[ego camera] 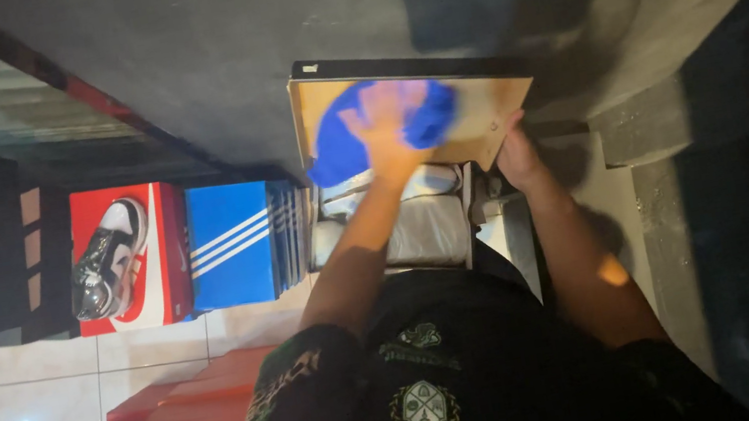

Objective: The person is wiping a shoe box and a sneaker with a cloth to clean them.

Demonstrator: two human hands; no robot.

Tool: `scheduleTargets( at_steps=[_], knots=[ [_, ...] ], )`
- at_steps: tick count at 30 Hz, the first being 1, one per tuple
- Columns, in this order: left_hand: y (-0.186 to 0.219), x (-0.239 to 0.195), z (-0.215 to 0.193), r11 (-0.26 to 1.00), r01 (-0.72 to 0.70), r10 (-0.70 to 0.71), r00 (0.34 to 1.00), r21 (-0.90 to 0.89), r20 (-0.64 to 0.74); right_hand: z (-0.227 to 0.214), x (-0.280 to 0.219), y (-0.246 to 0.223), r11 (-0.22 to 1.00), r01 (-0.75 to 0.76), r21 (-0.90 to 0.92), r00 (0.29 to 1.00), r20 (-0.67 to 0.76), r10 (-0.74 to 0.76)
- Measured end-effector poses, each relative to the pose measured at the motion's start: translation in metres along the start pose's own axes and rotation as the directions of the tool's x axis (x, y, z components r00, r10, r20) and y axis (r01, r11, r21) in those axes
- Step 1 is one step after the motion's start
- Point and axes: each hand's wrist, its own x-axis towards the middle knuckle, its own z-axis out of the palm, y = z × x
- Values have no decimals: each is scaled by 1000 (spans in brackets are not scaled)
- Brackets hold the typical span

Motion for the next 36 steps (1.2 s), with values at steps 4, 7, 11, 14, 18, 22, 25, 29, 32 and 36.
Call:
scheduleTargets(
  at_steps=[4,7,11,14,18,22,25,29,32,36],
  knots=[
    [49,-4,39,860,-511,451,749,-10,486,-11,-5,0,999,-6,38,1000,11,6],
    [35,-3,47,839,-535,526,755,-96,391,13,-5,-29,998,-29,62,998,57,26],
    [-24,12,-18,943,-313,333,904,-115,268,-24,8,11,997,-31,71,998,50,28],
    [-121,-20,66,980,-169,168,986,109,22,10,-5,-20,1000,-13,20,997,74,12],
    [-80,-24,22,986,-103,95,993,130,66,-5,3,4,1000,10,-7,999,49,-10],
    [-38,-52,46,922,-388,379,900,-1,217,-18,7,17,1000,-9,-17,998,55,10],
    [-12,-69,104,751,-635,659,706,-179,261,-16,7,7,999,-38,-26,998,42,39],
    [-7,-70,154,581,-807,814,578,-108,58,-38,15,8,1000,-9,-8,996,84,10],
    [-29,-35,112,598,-801,798,596,1,83,-21,1,-2,999,-33,-41,995,91,37],
    [-69,12,10,733,-661,680,703,-161,211,-29,2,12,998,-64,28,995,72,62]
  ],
)
